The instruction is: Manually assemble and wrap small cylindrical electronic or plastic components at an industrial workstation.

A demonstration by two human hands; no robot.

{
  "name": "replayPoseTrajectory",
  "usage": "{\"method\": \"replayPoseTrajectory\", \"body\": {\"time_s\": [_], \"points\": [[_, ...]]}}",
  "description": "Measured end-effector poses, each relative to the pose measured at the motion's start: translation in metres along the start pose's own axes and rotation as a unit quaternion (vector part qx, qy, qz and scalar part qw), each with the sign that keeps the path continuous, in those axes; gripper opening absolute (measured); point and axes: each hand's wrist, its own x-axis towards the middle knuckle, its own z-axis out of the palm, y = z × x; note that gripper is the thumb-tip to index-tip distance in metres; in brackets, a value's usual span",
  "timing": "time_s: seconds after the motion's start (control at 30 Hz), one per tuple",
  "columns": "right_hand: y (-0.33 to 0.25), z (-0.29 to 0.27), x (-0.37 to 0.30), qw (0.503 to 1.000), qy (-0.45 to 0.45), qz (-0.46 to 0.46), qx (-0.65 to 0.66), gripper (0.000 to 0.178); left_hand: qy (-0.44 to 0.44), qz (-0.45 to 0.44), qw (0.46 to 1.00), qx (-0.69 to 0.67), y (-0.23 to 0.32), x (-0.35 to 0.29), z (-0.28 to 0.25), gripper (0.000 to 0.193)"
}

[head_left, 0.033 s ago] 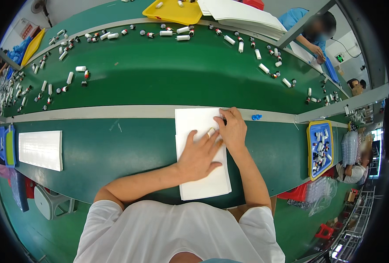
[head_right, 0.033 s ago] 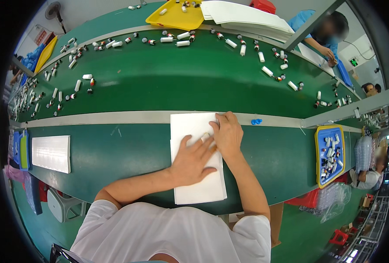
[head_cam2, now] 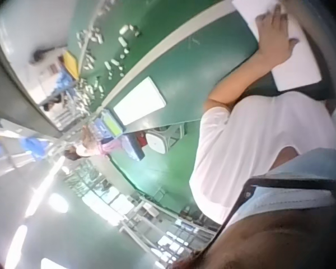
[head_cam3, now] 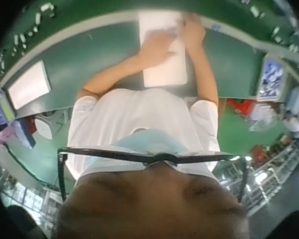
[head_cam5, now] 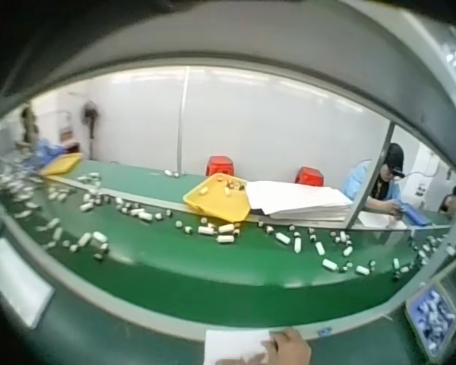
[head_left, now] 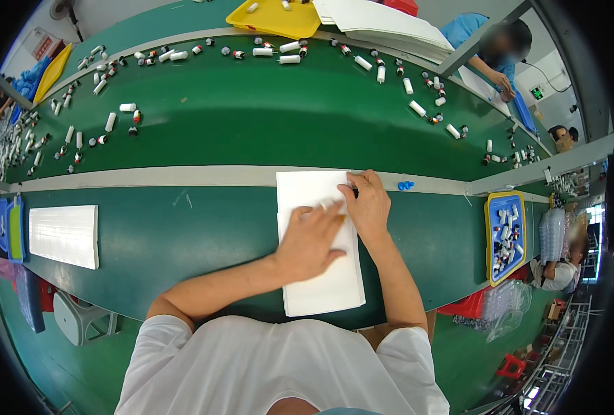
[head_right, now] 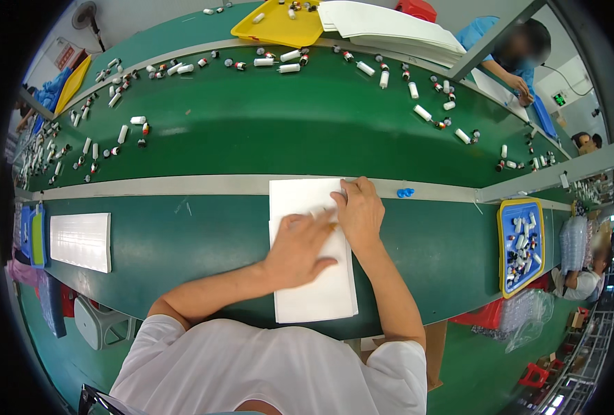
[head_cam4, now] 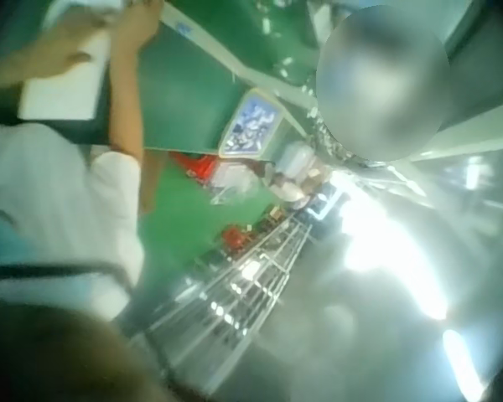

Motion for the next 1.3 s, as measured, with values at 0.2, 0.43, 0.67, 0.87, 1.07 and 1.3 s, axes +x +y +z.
{"method": "replayPoseTrajectory", "body": {"time_s": [0.2, 0.43, 0.67, 0.87, 1.07, 1.3], "points": [[-0.005, 0.003, 0.011, 0.99, -0.053, 0.113, 0.068, 0.025, 0.05, -0.007, 0.997, 0.056, -0.026, 0.004, -0.008, 0.071], [0.012, 0.006, 0.012, 0.978, -0.048, 0.135, 0.151, 0.021, 0.026, -0.013, 0.996, 0.08, -0.02, 0.013, 0.001, 0.071], [0.004, 0.004, 0.005, 0.974, -0.048, 0.102, 0.195, 0.015, 0.02, -0.023, 0.997, 0.075, -0.014, 0.015, 0.006, 0.072], [0.011, 0.001, 0.001, 0.983, 0.014, -0.012, 0.184, 0.013, 0.016, -0.025, 0.997, 0.073, -0.01, 0.021, 0.009, 0.074], [0.017, -0.008, 0.017, 0.955, 0.001, -0.04, 0.294, 0.009, 0.018, -0.02, 0.997, 0.068, -0.008, 0.028, 0.009, 0.074], [0.083, -0.01, 0.095, 0.941, -0.031, 0.12, 0.316, 0.023, 0.016, -0.019, 0.996, 0.084, -0.004, 0.032, 0.006, 0.074]]}}
